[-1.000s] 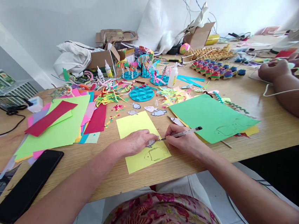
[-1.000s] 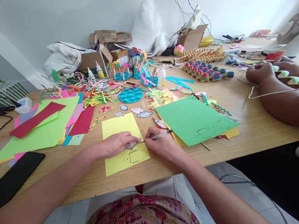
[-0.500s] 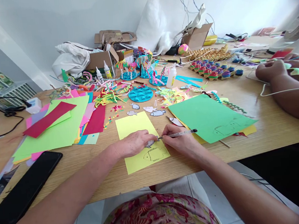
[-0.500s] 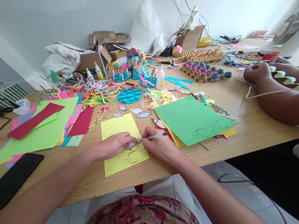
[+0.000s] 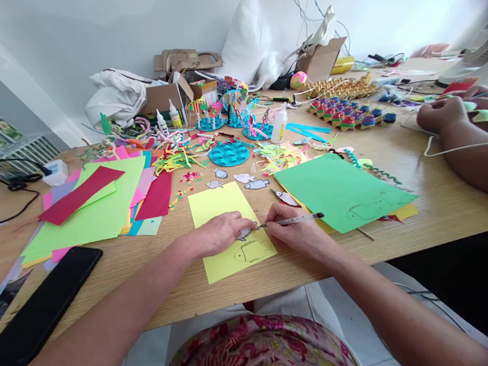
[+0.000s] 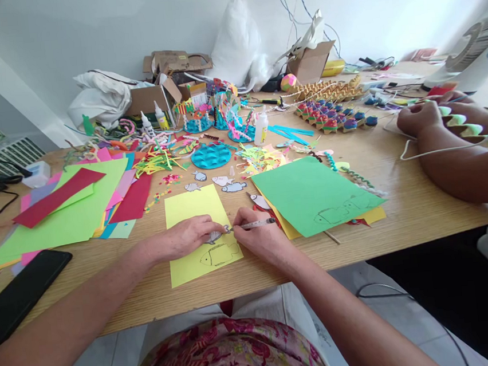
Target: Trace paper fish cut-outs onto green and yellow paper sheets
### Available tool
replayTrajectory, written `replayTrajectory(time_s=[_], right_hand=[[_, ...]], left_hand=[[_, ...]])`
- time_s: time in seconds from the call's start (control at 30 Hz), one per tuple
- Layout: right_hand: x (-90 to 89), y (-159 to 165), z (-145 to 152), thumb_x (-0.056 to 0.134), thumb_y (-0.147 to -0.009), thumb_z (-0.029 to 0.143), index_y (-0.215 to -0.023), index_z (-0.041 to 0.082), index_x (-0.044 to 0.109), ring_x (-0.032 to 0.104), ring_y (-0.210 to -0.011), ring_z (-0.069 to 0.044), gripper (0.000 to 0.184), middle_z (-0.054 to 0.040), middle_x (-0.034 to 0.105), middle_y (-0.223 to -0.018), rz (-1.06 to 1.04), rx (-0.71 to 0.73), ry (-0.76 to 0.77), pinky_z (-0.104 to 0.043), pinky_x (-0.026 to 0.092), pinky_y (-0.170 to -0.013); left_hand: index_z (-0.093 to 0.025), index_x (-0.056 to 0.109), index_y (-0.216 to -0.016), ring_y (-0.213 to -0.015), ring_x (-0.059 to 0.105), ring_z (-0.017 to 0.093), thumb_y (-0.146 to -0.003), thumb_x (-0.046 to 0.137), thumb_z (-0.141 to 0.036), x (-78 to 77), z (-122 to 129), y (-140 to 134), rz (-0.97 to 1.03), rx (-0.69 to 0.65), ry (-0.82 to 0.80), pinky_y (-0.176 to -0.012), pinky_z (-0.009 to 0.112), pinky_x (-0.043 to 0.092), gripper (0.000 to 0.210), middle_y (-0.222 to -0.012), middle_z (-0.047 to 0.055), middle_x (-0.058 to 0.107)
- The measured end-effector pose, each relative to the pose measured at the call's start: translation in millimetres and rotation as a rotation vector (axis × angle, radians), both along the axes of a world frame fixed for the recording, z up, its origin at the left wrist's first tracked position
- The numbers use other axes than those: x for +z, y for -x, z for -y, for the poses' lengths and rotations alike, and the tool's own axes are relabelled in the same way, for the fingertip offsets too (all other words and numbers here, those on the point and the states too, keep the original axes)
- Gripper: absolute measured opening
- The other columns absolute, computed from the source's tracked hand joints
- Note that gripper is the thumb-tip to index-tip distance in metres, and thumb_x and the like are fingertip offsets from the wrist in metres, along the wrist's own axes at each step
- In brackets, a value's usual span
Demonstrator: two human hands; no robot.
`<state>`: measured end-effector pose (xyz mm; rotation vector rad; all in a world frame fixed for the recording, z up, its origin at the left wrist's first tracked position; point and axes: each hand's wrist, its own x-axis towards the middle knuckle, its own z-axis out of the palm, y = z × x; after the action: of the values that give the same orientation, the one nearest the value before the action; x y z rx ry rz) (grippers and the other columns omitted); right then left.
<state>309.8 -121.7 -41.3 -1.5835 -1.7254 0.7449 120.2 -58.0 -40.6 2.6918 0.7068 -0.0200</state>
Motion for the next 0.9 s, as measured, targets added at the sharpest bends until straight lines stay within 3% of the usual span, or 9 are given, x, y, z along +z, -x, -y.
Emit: replayTrajectory(time_s=[0.9], right_hand=[[-6.0, -0.2, -1.5, 0.048, -0.071, 0.021, -0.065, 0.021, 0.05, 0.051, -0.055, -0.012, 0.006, 0.0023, 0.059, -0.057, -0.048, 0.034, -0.012, -0.022, 0.036, -0.05]], left_hand=[[-0.024, 0.057, -0.116, -0.082, 0.054, 0.015, -0.09, 0.037, -0.011, -1.4, 5.6, 0.7, 0.0, 0.019, -0.06, -0.072, 0.024, 0.042, 0.035, -0.087, 0.002, 0.054]])
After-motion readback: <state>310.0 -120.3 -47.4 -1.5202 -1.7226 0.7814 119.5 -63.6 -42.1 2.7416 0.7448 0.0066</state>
